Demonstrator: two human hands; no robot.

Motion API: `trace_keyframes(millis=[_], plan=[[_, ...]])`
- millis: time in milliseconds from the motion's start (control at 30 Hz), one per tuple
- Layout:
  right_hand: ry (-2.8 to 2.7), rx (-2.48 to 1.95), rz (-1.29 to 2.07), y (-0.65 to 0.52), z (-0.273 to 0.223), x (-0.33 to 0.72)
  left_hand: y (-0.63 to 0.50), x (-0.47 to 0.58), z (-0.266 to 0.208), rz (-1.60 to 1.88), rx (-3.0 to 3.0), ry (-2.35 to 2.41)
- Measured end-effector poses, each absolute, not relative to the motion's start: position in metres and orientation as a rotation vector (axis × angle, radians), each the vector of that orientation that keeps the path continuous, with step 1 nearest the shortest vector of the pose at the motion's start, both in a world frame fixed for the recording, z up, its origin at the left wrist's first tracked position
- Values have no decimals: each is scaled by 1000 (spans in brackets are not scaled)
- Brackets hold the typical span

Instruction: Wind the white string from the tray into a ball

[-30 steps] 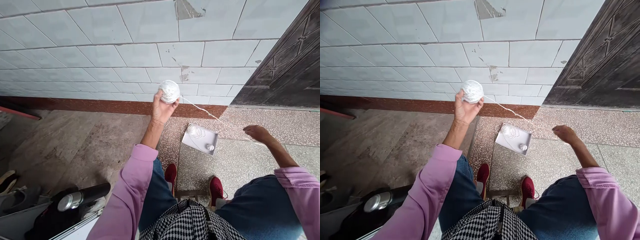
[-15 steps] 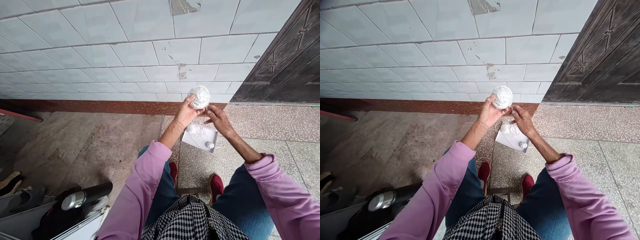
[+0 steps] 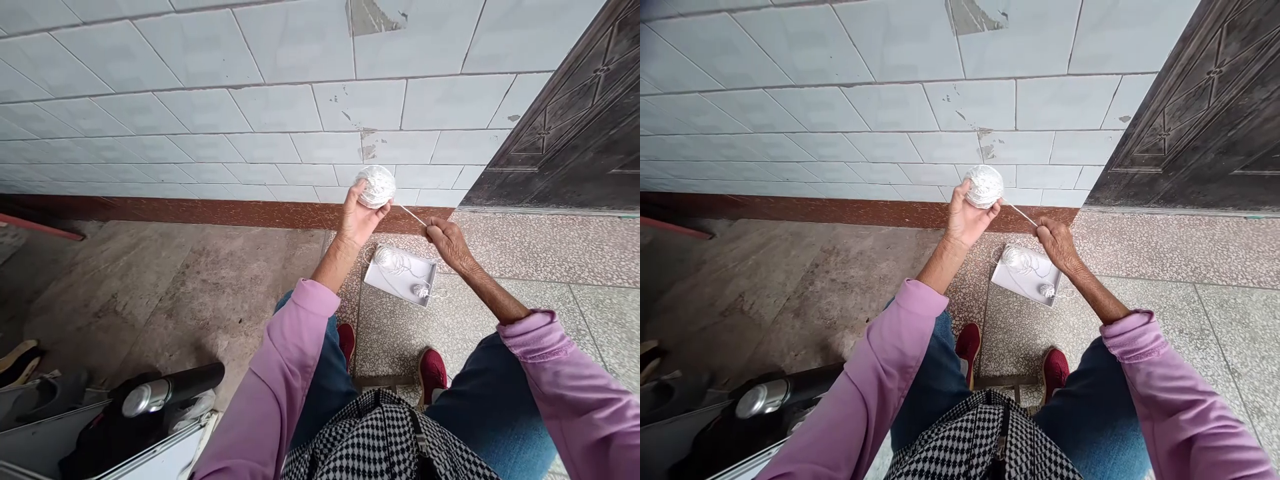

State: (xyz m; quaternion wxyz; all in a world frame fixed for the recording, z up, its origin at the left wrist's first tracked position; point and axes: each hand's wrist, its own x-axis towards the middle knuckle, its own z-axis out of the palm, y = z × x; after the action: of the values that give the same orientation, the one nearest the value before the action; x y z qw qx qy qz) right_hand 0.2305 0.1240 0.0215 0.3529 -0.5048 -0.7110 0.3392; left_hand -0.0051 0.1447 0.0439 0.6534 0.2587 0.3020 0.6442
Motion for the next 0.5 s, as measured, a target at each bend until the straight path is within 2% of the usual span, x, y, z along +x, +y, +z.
trace_keyframes(millis=[267,500], plan=[[-2193,-1539,928,121,-10,294,157,-53,55,1682,484,742],[-2233,-1816,860,113,-43,416,160,-106,57,1768,561,824]])
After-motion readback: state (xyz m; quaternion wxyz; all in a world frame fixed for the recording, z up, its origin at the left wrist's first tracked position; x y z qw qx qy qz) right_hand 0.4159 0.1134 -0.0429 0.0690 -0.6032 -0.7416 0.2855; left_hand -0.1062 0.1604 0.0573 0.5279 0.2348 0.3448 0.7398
